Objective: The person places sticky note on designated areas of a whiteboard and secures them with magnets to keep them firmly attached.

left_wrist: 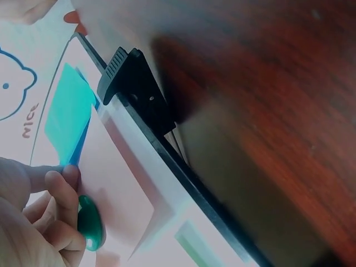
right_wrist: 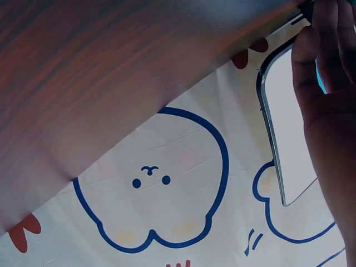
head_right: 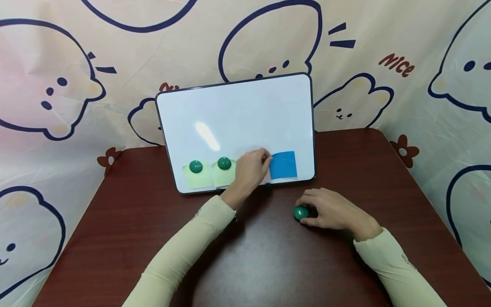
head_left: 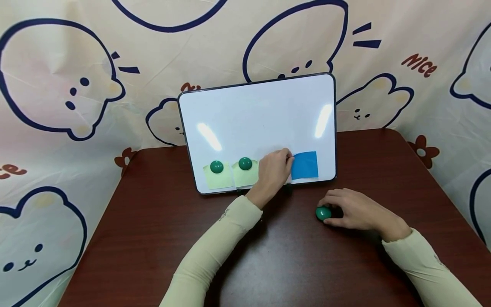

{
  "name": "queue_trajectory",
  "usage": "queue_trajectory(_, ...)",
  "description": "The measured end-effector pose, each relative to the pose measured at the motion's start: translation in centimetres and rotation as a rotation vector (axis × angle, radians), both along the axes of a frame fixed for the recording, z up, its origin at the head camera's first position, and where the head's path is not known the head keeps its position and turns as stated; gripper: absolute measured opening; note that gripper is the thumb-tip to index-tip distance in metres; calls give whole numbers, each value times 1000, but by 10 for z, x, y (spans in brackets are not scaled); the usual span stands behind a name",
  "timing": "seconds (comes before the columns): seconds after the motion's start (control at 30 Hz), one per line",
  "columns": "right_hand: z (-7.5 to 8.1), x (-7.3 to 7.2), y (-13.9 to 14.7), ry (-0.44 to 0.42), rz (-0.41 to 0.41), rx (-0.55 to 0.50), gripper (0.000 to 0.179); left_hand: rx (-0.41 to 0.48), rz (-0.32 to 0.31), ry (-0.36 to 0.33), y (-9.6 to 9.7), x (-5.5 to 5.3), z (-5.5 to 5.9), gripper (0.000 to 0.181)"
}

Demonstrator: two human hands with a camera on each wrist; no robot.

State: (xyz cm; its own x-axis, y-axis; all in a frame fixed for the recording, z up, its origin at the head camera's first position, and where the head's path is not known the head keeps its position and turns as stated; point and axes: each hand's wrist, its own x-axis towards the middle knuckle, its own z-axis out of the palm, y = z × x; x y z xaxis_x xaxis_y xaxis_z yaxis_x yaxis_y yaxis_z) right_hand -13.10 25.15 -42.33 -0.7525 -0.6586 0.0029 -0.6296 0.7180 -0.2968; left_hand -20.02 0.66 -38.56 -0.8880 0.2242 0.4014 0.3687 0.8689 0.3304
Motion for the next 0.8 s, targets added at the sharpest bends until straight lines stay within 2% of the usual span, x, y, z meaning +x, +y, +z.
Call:
queue_trajectory(0.43, 2, -3, 2, -11, -17, -12, 36, -11, 25, 0, 2, -2, 4, 17)
queue_trajectory(0.8, 4, -3, 3, 34, -14, -60, 38, -11, 22, 1, 0, -3, 2, 17)
